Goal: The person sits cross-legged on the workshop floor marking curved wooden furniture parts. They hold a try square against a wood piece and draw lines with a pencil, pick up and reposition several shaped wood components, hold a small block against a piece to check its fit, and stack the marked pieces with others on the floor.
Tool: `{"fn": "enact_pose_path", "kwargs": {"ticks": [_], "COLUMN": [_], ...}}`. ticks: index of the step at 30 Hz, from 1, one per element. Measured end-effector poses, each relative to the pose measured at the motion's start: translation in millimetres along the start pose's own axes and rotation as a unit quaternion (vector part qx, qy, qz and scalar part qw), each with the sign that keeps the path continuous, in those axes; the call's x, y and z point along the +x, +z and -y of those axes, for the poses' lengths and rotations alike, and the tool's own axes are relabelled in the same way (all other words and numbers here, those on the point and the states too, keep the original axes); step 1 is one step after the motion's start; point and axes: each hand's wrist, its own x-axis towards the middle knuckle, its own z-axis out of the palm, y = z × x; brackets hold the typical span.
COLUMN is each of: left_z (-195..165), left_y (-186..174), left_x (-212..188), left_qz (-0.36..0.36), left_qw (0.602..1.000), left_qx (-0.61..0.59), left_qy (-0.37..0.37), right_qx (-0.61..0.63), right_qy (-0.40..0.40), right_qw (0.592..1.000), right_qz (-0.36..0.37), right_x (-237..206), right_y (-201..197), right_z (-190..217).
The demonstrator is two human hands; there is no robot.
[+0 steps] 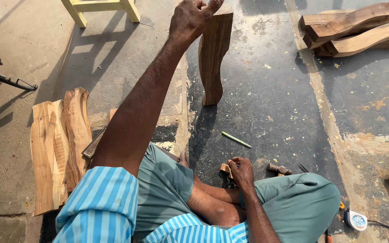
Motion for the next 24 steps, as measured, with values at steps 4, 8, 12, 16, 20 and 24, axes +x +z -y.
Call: {"fn": "enact_pose_path", "kwargs": {"ticks": [4, 8, 12, 16, 20, 24], "left_z": [1, 1, 2, 5, 10, 12], "left_y": [-1, 0, 2, 2, 3, 4], "left_x": [-4, -7, -8, -8, -8, -6], "left_qz": [0.031, 0.027, 0.039, 0.047, 0.033, 0.028], "left_qw": [0.995, 0.988, 0.990, 0.989, 0.987, 0.984], "left_qx": [-0.062, -0.076, -0.078, -0.068, -0.064, -0.087], "left_qy": [0.068, 0.130, 0.114, 0.119, 0.144, 0.150], "right_qx": [0.010, 0.010, 0.017, 0.023, 0.028, 0.032], "right_qy": [-0.002, -0.017, -0.022, -0.020, -0.029, -0.017], "right_qw": [1.000, 1.000, 0.999, 0.999, 0.999, 0.999], "right_qz": [-0.007, -0.017, -0.021, -0.018, -0.021, -0.019], "right_x": [1, 1, 1, 2, 3, 4], "right_y": [-1, 0, 2, 2, 4, 4], "right_z": [0, -4, -9, -13, -14, -13]}}
